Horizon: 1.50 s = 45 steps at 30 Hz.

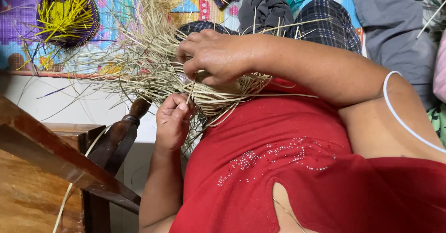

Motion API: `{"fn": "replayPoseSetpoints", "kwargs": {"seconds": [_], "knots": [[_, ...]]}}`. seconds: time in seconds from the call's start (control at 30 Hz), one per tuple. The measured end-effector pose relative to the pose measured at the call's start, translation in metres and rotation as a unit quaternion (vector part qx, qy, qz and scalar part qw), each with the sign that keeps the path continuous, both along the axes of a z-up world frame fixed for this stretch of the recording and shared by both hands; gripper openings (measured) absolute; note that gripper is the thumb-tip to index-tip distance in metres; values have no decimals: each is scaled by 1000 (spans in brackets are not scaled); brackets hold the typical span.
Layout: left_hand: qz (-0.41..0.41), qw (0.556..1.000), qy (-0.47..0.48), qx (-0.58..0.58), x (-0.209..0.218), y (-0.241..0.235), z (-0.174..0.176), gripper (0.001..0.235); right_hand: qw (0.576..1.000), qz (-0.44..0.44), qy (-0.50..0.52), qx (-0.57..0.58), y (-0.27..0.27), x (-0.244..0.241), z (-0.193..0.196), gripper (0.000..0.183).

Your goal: Hand-weaving a hat using dried straw or grass fibers, tucking in loose ends to secure the weave.

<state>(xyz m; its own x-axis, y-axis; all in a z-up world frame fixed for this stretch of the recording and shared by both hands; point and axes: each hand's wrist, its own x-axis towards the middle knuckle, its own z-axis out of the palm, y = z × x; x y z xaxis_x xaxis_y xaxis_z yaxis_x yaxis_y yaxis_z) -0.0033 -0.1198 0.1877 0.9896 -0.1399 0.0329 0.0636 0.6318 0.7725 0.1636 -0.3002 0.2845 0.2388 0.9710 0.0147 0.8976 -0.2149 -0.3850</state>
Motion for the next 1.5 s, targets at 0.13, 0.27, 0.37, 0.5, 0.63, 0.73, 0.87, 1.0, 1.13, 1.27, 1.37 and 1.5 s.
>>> {"fn": "replayPoseSetpoints", "kwargs": {"seconds": [0.13,0.27,0.37,0.5,0.63,0.73,0.87,1.0,1.13,1.27,1.37,1.5], "knots": [[79,993,-85,37,3,-7,-8,18,995,3,81,-55,9,-7,18,15],[69,990,-101,69,5,-7,-9,19,997,5,70,-39,19,-7,-5,11],[68,992,-95,47,5,-8,-5,19,995,-8,98,-27,18,-3,-17,10],[66,993,-87,31,5,-5,-8,18,993,-12,112,-20,12,0,-8,10],[54,995,-81,11,3,4,-22,17,990,-3,139,-35,6,-1,10,14],[44,995,-93,9,5,4,-21,18,985,-18,170,9,-1,-5,24,18],[54,989,-116,70,2,2,-18,22,988,-42,124,88,-4,-7,-1,10],[64,980,-127,140,-3,2,-21,22,992,-19,102,72,10,-9,-7,10],[59,968,-136,201,-5,-1,-11,22,999,27,35,26,28,-7,-22,10],[58,963,-141,224,-8,3,-21,22,999,17,-43,-18,42,-11,-32,17],[56,964,-139,222,-11,7,-31,23,999,6,-8,-44,48,-11,-29,12],[51,966,-154,199,-5,5,-26,23,996,-48,65,-48,55,-5,-41,10]]}}
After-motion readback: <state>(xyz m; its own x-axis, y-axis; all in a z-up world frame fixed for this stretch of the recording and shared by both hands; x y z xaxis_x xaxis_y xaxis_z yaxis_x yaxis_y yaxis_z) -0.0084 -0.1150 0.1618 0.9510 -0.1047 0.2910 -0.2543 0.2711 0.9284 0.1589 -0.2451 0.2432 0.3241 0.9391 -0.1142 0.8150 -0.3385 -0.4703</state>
